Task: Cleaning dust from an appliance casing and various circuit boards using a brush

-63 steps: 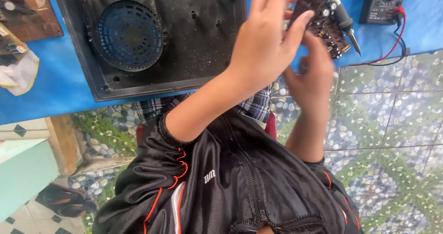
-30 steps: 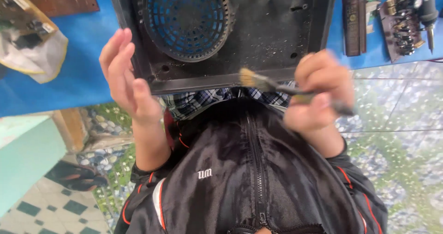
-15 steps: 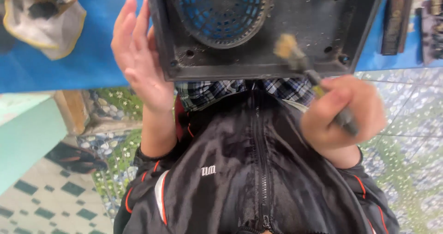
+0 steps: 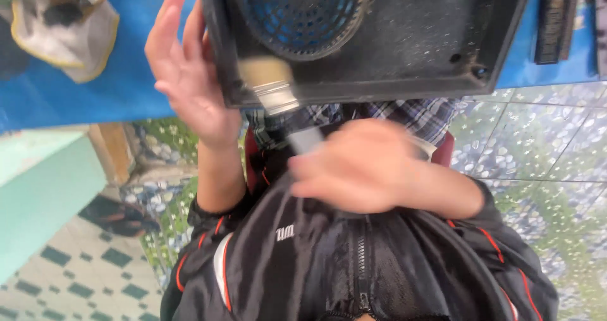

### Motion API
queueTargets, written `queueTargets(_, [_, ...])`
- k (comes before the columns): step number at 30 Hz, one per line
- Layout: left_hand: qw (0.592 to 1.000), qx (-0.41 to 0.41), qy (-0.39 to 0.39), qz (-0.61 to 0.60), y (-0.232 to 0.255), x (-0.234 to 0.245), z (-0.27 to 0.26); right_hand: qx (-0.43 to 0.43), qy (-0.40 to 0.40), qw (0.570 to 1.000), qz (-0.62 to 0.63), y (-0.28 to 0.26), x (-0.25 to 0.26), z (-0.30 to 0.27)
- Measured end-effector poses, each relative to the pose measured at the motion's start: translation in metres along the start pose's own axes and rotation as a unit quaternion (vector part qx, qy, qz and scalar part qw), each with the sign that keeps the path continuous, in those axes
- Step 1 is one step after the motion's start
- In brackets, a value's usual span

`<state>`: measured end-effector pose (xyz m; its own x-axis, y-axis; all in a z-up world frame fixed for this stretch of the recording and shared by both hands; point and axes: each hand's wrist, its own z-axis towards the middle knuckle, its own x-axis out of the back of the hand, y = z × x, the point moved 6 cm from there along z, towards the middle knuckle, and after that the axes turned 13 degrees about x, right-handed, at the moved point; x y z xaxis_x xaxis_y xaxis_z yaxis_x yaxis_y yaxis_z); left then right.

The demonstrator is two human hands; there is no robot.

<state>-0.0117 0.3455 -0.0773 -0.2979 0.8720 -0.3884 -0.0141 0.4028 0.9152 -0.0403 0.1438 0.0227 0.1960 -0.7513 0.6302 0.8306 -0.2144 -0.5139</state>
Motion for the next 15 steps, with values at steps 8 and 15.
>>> queueTargets(8, [1.000,0.006,0.005,0.027,0.005,0.008,-0.009,0.028,-0.053,0.998,-0.025,0.010,-0.010,0.024])
queueTargets(15, [0.955,0.040,-0.056,0.289,0.012,-0.002,0.007,-0.072,-0.129,0.985,0.089,0.030,0.038,-0.003])
